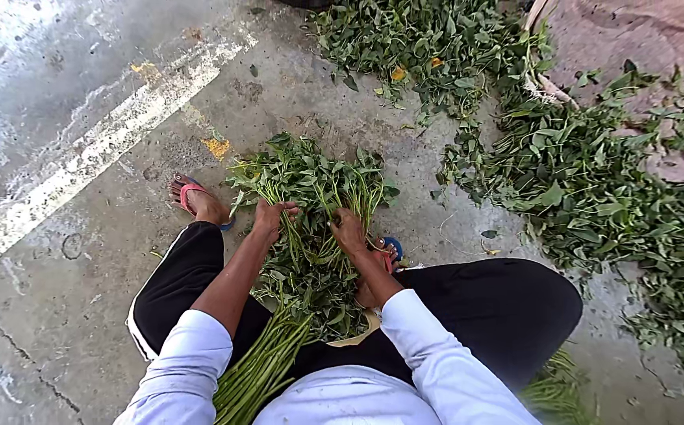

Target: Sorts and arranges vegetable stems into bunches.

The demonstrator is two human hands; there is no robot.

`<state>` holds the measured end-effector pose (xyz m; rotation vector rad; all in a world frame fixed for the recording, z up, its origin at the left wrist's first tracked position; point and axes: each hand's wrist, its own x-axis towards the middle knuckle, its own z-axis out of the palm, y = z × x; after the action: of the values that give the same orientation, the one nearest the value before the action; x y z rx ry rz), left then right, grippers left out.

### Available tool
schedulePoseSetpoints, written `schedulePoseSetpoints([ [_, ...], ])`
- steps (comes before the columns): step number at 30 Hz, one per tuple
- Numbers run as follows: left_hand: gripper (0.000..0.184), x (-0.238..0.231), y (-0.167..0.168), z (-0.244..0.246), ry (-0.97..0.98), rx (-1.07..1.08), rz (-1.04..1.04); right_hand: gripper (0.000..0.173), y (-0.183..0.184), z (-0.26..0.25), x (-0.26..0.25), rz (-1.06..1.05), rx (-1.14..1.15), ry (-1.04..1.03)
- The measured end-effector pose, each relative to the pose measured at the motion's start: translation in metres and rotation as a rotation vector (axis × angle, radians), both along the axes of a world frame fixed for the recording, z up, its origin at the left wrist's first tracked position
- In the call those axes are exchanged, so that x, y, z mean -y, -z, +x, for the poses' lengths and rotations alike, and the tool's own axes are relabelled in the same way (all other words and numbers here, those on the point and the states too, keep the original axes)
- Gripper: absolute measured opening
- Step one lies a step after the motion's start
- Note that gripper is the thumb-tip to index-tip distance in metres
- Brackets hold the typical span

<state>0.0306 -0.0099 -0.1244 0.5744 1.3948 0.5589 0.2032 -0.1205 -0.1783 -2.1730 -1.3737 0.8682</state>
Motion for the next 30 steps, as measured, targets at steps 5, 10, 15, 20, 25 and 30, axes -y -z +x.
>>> schedulePoseSetpoints([
  [5,0.035,0.007,0.007,0.002,0.111,0.003,-0.039,0.025,-0.031,-0.040,0.022,0.049,-0.130,-0.152],
  [10,0.033,0.008,0.001,0.003,0.121,0.106,-0.005,0.019,-0.029,-0.037,0.014,0.085,-0.371,-0.188],
  [15,0.032,0.001,-0.007,0.003,0.195,0.157,0.008,0.033,-0.001,0.008,-0.020,-0.002,-0.411,0.058],
  [20,0.025,-0.004,-0.012,0.002,0.142,0.135,-0.036,0.042,0.038,0.028,-0.035,-0.375,0.048,0.075],
  [25,0.033,-0.005,-0.005,0.001,0.093,0.020,-0.025,0.031,0.012,0.003,-0.009,-0.099,-0.027,0.059],
  [30,0.039,0.000,0.005,0.004,0.138,0.035,-0.027,0.027,-0.025,-0.041,0.020,0.077,-0.215,-0.074],
])
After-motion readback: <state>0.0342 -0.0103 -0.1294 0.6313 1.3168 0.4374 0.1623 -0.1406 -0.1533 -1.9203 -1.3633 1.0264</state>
